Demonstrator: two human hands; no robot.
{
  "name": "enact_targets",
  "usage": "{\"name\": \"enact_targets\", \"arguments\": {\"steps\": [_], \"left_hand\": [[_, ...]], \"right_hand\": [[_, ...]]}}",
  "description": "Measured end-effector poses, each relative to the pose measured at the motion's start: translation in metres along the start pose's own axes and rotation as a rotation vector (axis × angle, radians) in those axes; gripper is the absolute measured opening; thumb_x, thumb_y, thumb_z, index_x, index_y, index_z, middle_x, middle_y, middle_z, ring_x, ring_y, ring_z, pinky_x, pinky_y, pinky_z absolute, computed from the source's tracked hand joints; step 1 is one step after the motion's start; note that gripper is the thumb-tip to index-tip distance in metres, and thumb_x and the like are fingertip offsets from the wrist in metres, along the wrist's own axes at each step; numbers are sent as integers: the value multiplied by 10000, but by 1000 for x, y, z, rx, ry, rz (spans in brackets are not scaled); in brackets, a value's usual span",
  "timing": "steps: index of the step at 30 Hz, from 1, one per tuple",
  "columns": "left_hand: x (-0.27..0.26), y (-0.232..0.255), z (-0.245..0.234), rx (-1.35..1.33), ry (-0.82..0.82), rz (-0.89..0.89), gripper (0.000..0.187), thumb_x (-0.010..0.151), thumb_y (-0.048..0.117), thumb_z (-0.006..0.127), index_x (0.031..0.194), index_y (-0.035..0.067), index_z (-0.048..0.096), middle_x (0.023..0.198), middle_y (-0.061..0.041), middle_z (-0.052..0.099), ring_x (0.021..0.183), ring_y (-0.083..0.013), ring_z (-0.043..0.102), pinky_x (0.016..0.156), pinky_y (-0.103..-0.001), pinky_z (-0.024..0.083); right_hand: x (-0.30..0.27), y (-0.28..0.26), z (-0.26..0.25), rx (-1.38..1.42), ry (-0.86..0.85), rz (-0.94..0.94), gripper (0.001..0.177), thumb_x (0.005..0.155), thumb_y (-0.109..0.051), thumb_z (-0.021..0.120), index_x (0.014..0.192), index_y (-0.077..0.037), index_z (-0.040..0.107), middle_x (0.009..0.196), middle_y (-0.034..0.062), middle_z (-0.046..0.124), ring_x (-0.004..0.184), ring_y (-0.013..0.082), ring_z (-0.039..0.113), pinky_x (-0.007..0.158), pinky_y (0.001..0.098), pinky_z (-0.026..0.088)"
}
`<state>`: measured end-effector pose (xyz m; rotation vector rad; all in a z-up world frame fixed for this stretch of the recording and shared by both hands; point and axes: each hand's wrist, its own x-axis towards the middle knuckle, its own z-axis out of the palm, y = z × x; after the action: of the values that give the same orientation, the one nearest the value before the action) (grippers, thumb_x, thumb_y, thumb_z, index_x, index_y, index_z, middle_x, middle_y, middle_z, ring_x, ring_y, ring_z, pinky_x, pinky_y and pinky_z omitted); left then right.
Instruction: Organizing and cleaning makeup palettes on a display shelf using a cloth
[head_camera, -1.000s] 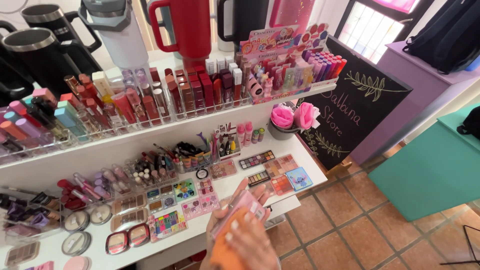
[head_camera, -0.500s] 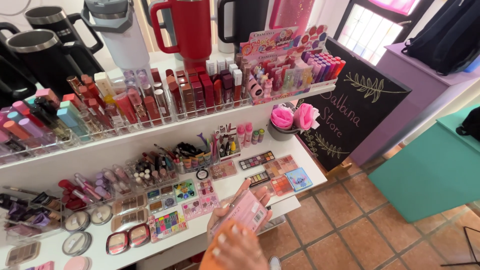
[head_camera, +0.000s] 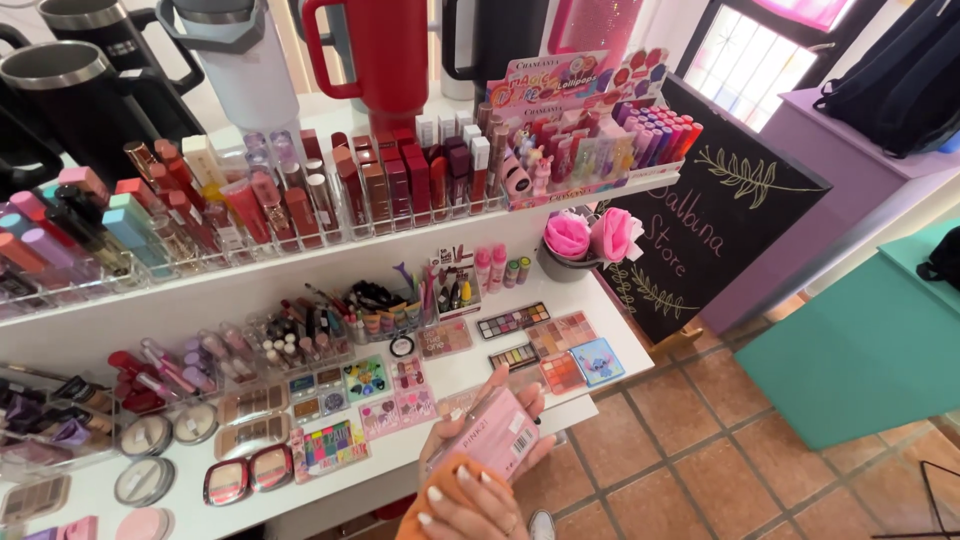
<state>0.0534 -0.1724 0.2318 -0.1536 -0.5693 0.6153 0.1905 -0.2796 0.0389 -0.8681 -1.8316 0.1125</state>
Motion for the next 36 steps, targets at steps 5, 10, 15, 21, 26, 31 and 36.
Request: {"name": "enact_targets", "arguments": {"steps": [5, 10, 15, 21, 26, 31, 36], "left_hand": [[16, -36, 23, 409, 70, 317, 821, 897, 375, 625, 1629, 229, 280, 1647, -192, 346, 1494, -203, 421, 1283, -350, 202], [37, -44, 14, 611, -43, 386, 1053, 872, 702, 613, 1642, 113, 202, 1563, -230, 285, 1330, -262, 411, 1177, -389, 339], [41, -50, 29, 1254, -128, 376, 1057, 917, 672, 540, 1629, 84, 26, 1715, -186, 20, 1568, -286, 131, 1308, -427, 124], [37, -48, 76, 1663, 84, 189, 1014, 973, 104, 619, 1604, 96, -175, 1734, -112, -117, 1613, -235, -29, 1284, -395, 56], [17, -17, 48, 2255, 216, 16, 1074, 859, 451, 651, 1618, 25, 22, 1728, -185, -16, 1602, -380, -70, 1266, -557, 40], [31, -35, 90, 2216, 172, -11, 1013, 754, 406, 518, 1590, -2, 116, 1677, -219, 91, 1595, -321, 3, 1279, -445, 34], [25, -37, 82, 2195, 266, -82, 950, 687, 160, 613, 1533, -67, 247, 1621, -183, 112, 1587, -323, 108, 1268, -362, 74]], "right_hand": [[163, -39, -57, -45, -38, 162, 432, 1105, -161, 321, 1357, 32, 614, 1451, 93, 642, 1395, 128, 550, 1237, 261, 338], [182, 44, -50, -142, 185, -79, 519, 902, -136, 841, 1332, -3, 582, 1408, 161, 603, 1372, 338, 590, 1233, 469, 520], [257, -66, -85, 138, 212, 428, 343, 962, -88, 576, 1295, -18, 622, 1446, 195, 611, 1383, 341, 586, 1148, 427, 489], [238, -27, -102, 202, 145, 366, 317, 995, -189, 562, 1238, -19, 673, 1411, 196, 641, 1397, 348, 573, 1173, 457, 483], [227, -39, -129, 171, -75, -139, 428, 1103, -274, 402, 1176, -7, 729, 1313, 200, 688, 1393, 433, 534, 1211, 503, 417], [246, -29, -138, 184, -142, -225, 296, 1011, -252, 615, 1175, -24, 708, 1286, 165, 693, 1361, 431, 558, 1192, 600, 432], [238, -22, -128, 84, -92, -110, 302, 973, -202, 671, 1218, -25, 678, 1322, 155, 677, 1382, 377, 557, 1225, 560, 430]]}}
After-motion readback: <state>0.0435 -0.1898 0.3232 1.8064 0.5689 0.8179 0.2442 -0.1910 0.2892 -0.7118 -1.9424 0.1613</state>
